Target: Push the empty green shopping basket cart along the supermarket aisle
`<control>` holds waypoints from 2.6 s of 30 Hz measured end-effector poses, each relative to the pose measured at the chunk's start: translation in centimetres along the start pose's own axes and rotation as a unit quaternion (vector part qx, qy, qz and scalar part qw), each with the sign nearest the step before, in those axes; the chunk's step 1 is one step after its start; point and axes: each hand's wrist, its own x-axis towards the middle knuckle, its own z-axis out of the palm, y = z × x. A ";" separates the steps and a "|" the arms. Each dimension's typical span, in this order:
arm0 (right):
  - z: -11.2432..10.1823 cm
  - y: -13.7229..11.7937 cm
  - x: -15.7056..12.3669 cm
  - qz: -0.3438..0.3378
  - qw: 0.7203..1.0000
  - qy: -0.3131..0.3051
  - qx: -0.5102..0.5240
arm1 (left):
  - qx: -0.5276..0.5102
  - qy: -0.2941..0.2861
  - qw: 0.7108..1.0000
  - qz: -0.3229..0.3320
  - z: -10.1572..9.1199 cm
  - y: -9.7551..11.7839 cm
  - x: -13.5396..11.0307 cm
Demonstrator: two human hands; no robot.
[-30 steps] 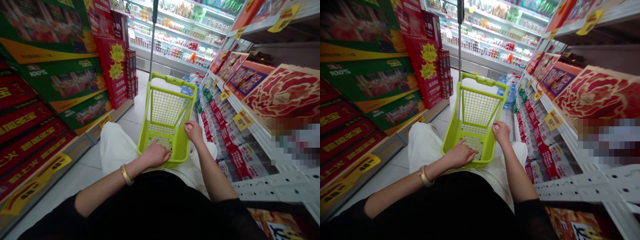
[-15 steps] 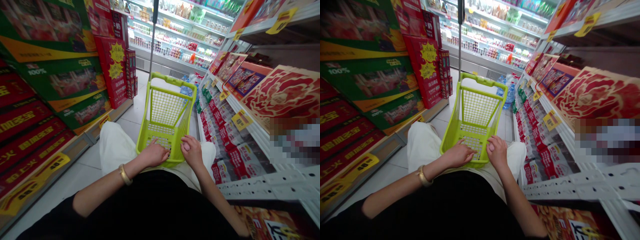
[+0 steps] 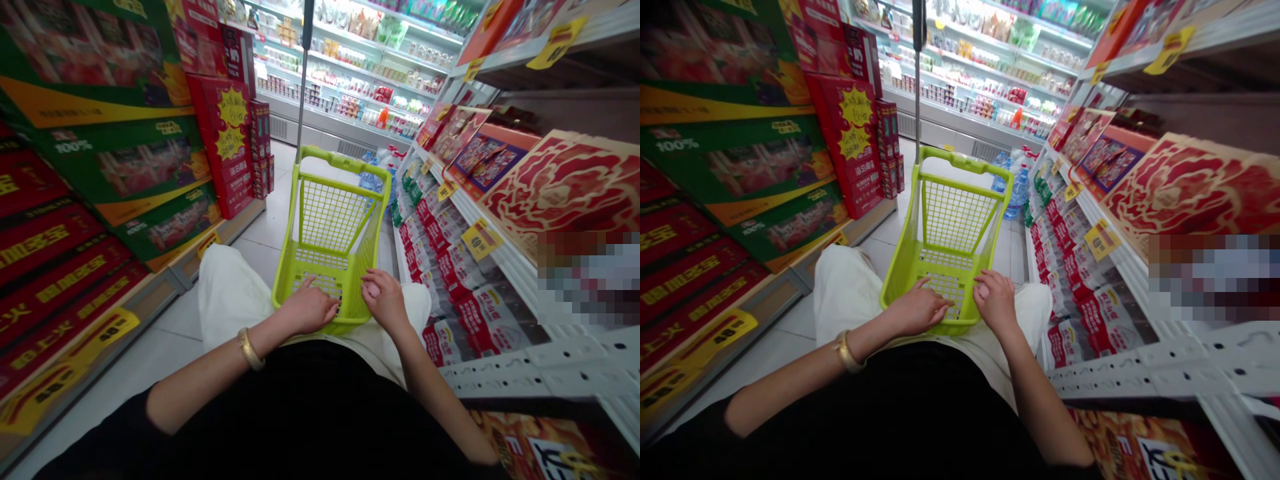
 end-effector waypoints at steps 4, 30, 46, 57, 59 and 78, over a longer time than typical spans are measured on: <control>0.4 1.1 2.0 0.006 1.000 -0.004 0.011 | 0.005 -0.002 1.000 0.003 0.1 0.0 0.0; 1.0 1.0 0.9 -0.020 0.998 0.046 0.039 | 0.002 -0.017 1.000 -0.005 -0.4 0.2 -0.2; -0.1 -0.7 -3.2 -0.027 0.999 0.032 0.032 | -0.001 0.022 1.000 0.008 0.6 -0.2 -0.1; 0.9 1.8 2.3 0.000 1.000 0.009 0.015 | 0.004 -0.012 1.000 -0.002 0.0 0.0 0.2; 1.2 2.4 3.6 0.005 1.000 0.014 0.006 | 0.006 -0.010 1.000 0.001 0.0 0.0 0.2; 1.2 1.2 2.3 -0.020 1.000 0.016 -0.011 | -0.008 -0.019 1.000 -0.010 -0.5 0.1 -0.2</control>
